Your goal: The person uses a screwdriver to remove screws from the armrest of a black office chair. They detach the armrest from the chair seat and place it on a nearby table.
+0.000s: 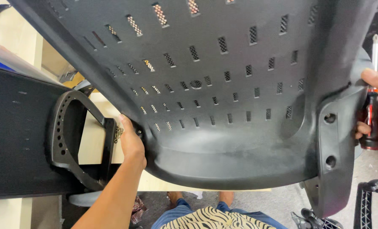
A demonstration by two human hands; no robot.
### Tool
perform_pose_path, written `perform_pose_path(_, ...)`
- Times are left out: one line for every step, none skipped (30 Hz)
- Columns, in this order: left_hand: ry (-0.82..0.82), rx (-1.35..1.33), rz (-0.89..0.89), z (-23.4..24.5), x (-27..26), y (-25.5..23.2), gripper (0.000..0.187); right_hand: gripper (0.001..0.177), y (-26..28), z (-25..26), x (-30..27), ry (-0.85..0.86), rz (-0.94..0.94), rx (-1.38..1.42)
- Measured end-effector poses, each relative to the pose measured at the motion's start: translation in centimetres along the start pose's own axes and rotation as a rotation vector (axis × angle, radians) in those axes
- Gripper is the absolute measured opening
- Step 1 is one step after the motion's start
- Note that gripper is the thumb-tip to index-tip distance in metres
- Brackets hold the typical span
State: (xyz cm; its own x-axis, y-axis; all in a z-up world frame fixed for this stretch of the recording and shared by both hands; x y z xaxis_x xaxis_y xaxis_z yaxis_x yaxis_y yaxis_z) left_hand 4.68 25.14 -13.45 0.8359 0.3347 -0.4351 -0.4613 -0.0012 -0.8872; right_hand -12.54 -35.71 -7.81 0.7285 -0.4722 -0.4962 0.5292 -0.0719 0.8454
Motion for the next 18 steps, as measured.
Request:
perform_pose_path(-0.017, 0.016, 0.025, 0.4, 0.0, 0.4, 0.097, 0.068, 0.6, -0.3, -0.5, -0.029, -0.007, -0.041)
perform_pose_path(-0.033, 0.032, 0.050, 0.7, -0.1, 0.7, 0.097, 0.067, 1.3, -0.5, -0.9, -0.058, -0.010, -0.073)
perform_pose_path(-0.033, 0.027, 0.079, 0.9, -0.2, 1.1, 0.097, 0.067, 2.3, -0.9, -0.9, -0.068, -0.014, -0.096)
perform_pose_path(-0.033, 0.022, 0.108, 1.0, -0.4, 1.5, 0.098, 0.066, 2.9, -1.5, -1.0, -0.071, -0.022, -0.116)
perform_pose_path(-0.029, 0.021, 0.134, 1.0, -0.5, 1.8, 0.098, 0.066, 3.4, -1.9, -0.9, -0.075, -0.028, -0.132)
perform_pose_path(-0.036, 0.048, 0.138, 1.0, -0.7, 1.8, 0.098, 0.065, 3.7, -2.3, -0.8, -0.077, -0.038, -0.139)
perform_pose_path(-0.044, 0.072, 0.141, 0.7, -0.9, 1.8, 0.098, 0.064, 4.2, -2.5, -0.5, -0.079, -0.042, -0.148)
perform_pose_path(-0.051, 0.096, 0.144, 0.5, -1.2, 1.7, 0.099, 0.064, 4.6, -2.6, -0.2, -0.080, -0.044, -0.157)
perform_pose_path(-0.053, 0.106, 0.142, 0.3, -1.7, 1.7, 0.098, 0.064, 5.0, -2.7, 0.2, -0.076, -0.049, -0.159)
perform_pose_path(-0.054, 0.116, 0.140, -0.1, -2.2, 1.7, 0.098, 0.063, 5.3, -2.8, 0.7, -0.071, -0.052, -0.162)
perform_pose_path(-0.052, 0.126, 0.135, -0.7, -2.7, 1.4, 0.097, 0.063, 5.6, -2.7, 1.2, -0.068, -0.051, -0.165)
perform_pose_path(-0.040, 0.137, 0.135, -1.3, -3.1, 1.0, 0.097, 0.062, 5.6, -2.8, 1.7, -0.059, -0.058, -0.158)
perform_pose_path(-0.026, 0.152, 0.135, -2.0, -3.6, 0.6, 0.097, 0.062, 5.2, -2.6, 2.1, -0.050, -0.068, -0.144)
perform_pose_path(-0.012, 0.167, 0.135, -2.7, -4.0, 0.3, 0.097, 0.062, 4.8, -2.5, 2.7, -0.037, -0.076, -0.128)
perform_pose_path(-0.016, 0.187, 0.158, -3.2, -4.4, 0.2, 0.097, 0.062, 4.3, -2.7, 3.3, -0.007, -0.083, -0.107)
perform_pose_path(-0.019, 0.207, 0.181, -3.9, -4.6, 0.2, 0.097, 0.061, 3.7, -3.0, 3.9, 0.027, -0.088, -0.081)
perform_pose_path(-0.023, 0.228, 0.203, -4.3, -4.6, 0.3, 0.098, 0.059, 3.3, -3.7, 4.6, 0.071, -0.094, -0.050)
perform_pose_path(-0.042, 0.244, 0.206, -4.4, -4.4, 0.3, 0.098, 0.058, 2.8, -3.8, 5.2, 0.043, -0.094, -0.087)
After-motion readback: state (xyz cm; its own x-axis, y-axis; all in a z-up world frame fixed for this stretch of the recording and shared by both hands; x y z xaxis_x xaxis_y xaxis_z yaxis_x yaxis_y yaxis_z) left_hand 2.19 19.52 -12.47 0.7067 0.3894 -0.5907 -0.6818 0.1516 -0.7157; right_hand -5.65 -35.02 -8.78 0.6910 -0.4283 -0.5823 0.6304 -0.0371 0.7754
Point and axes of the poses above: each hand's wrist, its own x-axis towards the middle knuckle, its own z-axis out of the back of the hand, y = z × x, the point moved 9 cm from there along x, towards the middle knuckle, and after that the axes turned 2 degrees about -z, right-handed, at the moved point
